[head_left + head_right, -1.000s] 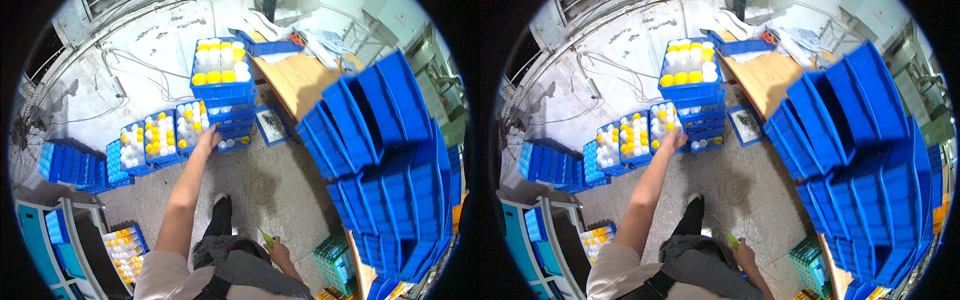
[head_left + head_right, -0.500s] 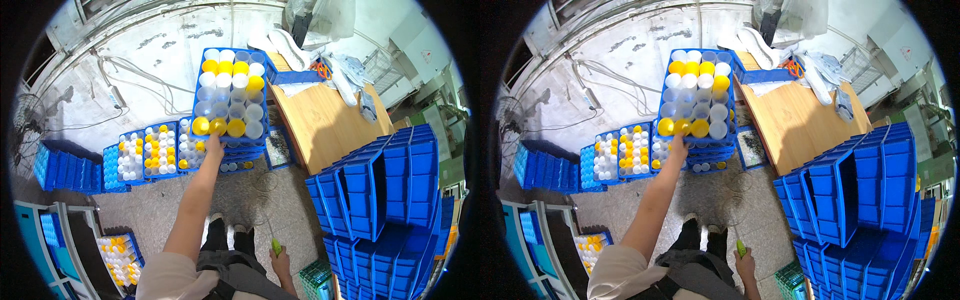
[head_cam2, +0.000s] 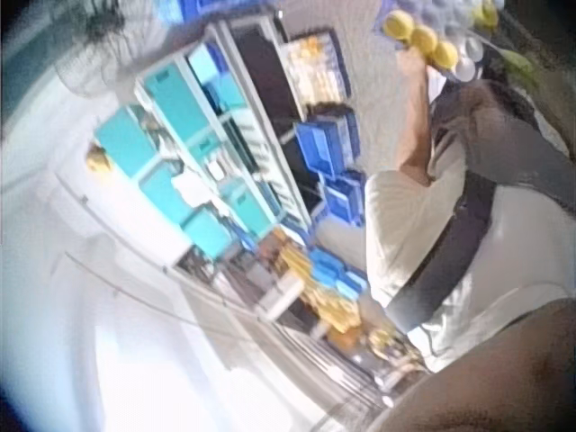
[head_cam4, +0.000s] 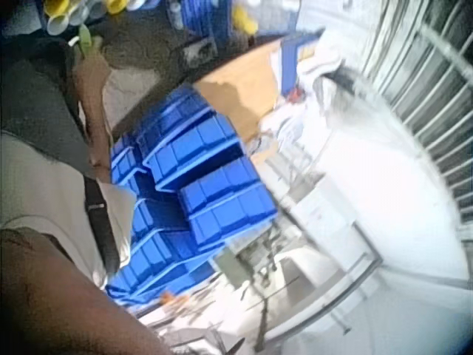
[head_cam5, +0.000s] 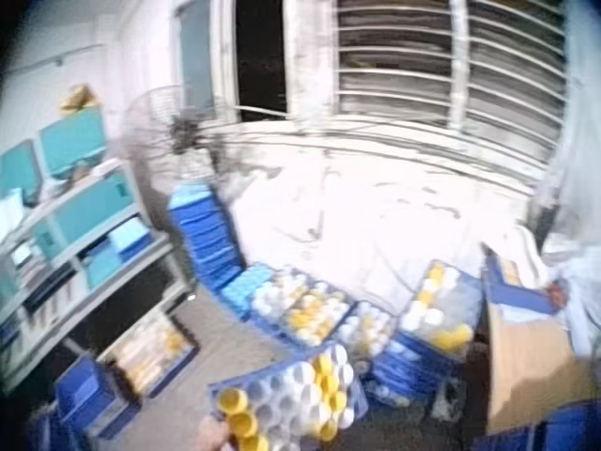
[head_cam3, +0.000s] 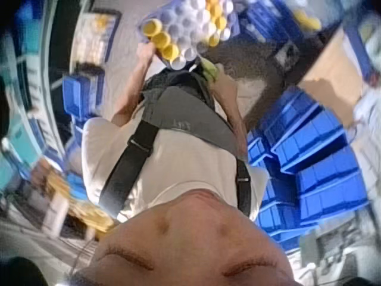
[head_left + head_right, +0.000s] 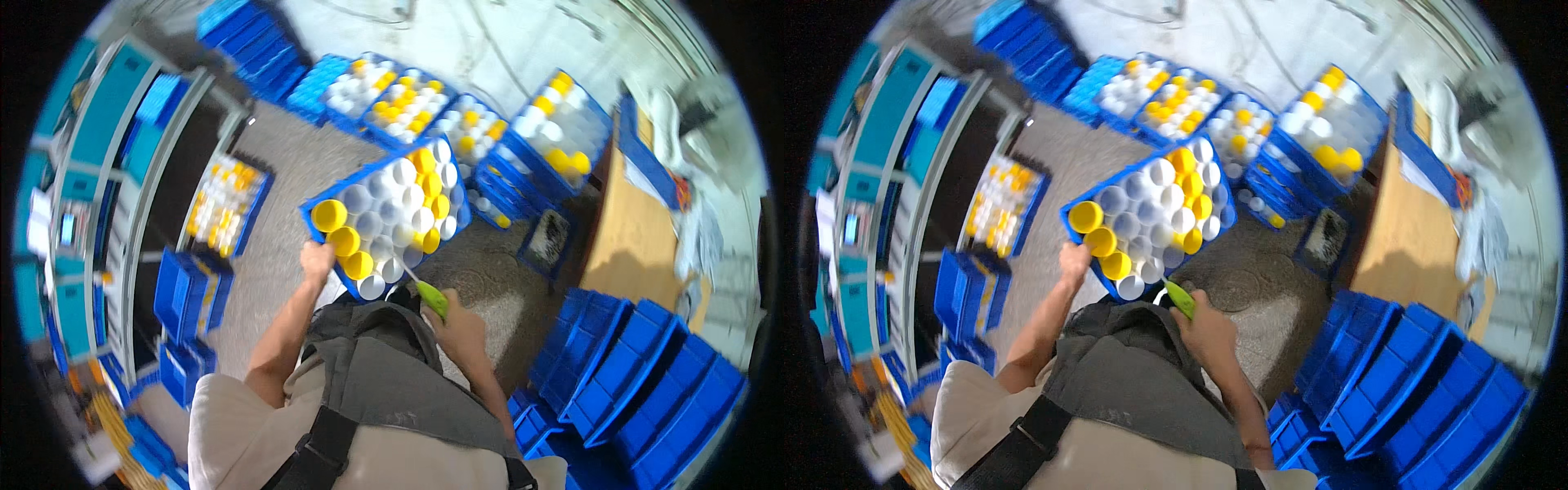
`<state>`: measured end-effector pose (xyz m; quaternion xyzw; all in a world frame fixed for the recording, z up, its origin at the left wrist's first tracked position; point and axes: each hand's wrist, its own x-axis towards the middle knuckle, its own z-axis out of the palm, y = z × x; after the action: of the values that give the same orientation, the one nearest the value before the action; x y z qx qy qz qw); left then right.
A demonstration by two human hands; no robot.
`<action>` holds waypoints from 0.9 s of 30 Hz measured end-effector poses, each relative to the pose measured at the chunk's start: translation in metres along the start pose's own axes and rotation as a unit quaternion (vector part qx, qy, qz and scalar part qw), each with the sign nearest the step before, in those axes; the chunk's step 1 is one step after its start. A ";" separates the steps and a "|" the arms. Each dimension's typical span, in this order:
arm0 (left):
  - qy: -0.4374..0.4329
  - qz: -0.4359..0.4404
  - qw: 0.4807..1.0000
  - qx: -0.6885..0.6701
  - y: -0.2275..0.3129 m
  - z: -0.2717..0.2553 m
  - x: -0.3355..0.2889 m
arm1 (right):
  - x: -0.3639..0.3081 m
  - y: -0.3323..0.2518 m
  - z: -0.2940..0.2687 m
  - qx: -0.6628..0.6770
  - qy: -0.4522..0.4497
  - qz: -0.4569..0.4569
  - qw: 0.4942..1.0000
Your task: The person picks up stacks of white and yellow plastic cups and places them into blue trays. They carry the trays to a conveyor belt and load them, then return to repeat the process with additional cups and trays.
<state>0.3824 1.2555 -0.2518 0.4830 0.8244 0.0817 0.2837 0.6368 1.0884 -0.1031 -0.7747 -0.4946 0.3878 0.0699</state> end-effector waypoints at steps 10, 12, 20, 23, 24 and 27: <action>0.045 -0.033 0.998 -0.014 -0.107 -0.025 -0.055 | 0.012 -0.036 0.050 -0.144 -0.060 -0.129 0.979; 0.028 -0.059 0.997 -0.033 -0.128 -0.037 -0.057 | 0.018 -0.044 0.042 -0.173 -0.067 -0.105 0.977; -0.022 -0.080 0.984 -0.159 -0.211 -0.055 -0.018 | 0.072 -0.043 0.038 -0.209 0.084 -0.069 0.972; -0.023 -0.054 0.976 -0.208 -0.226 -0.063 -0.002 | 0.091 -0.072 0.024 -0.199 0.138 -0.077 0.967; -0.023 -0.037 0.971 -0.235 -0.223 -0.070 0.002 | 0.098 -0.083 0.019 -0.206 0.141 -0.068 0.966; -0.033 -0.011 0.976 -0.213 -0.224 -0.086 0.012 | 0.108 -0.114 0.015 -0.238 0.132 -0.055 0.961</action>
<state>0.1630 1.1607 -0.2768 0.4048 0.7836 0.2363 0.4078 0.5682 1.2303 -0.1144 -0.7851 -0.6005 0.1489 -0.0305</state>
